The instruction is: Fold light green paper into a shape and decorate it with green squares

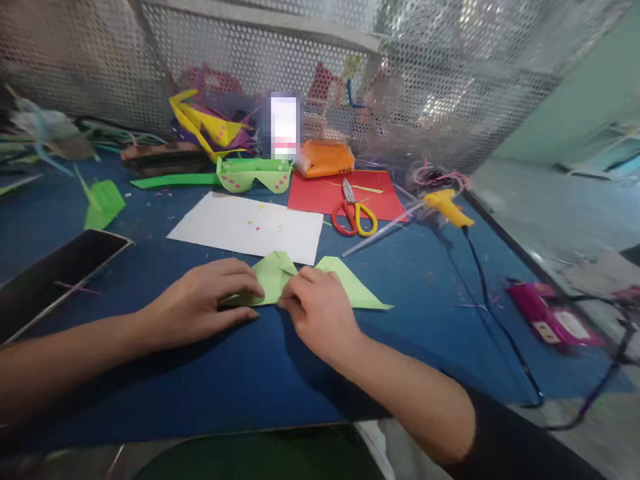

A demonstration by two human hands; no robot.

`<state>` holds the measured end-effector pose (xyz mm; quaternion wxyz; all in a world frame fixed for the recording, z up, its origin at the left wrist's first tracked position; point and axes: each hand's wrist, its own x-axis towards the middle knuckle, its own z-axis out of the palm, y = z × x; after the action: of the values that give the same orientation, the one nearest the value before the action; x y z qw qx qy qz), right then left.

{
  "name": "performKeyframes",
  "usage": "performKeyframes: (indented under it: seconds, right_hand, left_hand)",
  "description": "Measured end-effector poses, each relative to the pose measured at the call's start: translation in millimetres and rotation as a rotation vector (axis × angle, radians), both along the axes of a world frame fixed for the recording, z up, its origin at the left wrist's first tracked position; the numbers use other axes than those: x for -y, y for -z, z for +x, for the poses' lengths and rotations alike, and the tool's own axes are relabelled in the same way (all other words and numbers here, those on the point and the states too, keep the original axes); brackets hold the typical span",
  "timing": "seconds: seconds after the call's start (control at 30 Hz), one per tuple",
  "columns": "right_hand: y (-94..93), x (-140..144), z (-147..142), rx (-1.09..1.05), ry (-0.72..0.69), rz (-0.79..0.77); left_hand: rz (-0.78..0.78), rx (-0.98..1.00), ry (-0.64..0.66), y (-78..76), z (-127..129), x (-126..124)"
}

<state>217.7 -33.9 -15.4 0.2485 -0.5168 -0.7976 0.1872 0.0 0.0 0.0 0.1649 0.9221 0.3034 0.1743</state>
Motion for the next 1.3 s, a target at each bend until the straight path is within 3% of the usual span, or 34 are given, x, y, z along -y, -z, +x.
performKeyframes:
  seconds: [0.17, 0.23, 0.53, 0.9, 1.3]
  right_hand:
    - [-0.3, 2, 5, -0.015, 0.031, -0.019]
    - [-0.9, 2, 4, -0.039, 0.039, -0.034]
    - [-2.8, 0, -5, -0.048, 0.047, -0.049]
    - [-5.4, -2, -9, 0.007, 0.105, -0.107]
    - [-8.2, -4, -8, 0.024, 0.111, -0.128]
  left_hand:
    - [0.295, 0.0, 0.075, 5.8, -2, 1]
    - [0.345, -0.002, 0.078, 7.0, -1, 2]
    - [0.154, 0.014, 0.005, 4.7, 1, 2]
    - [-0.25, -0.008, -0.263, 1.3, 7, -5]
    - [-0.137, -0.2, -0.297, -8.2, 16, 2]
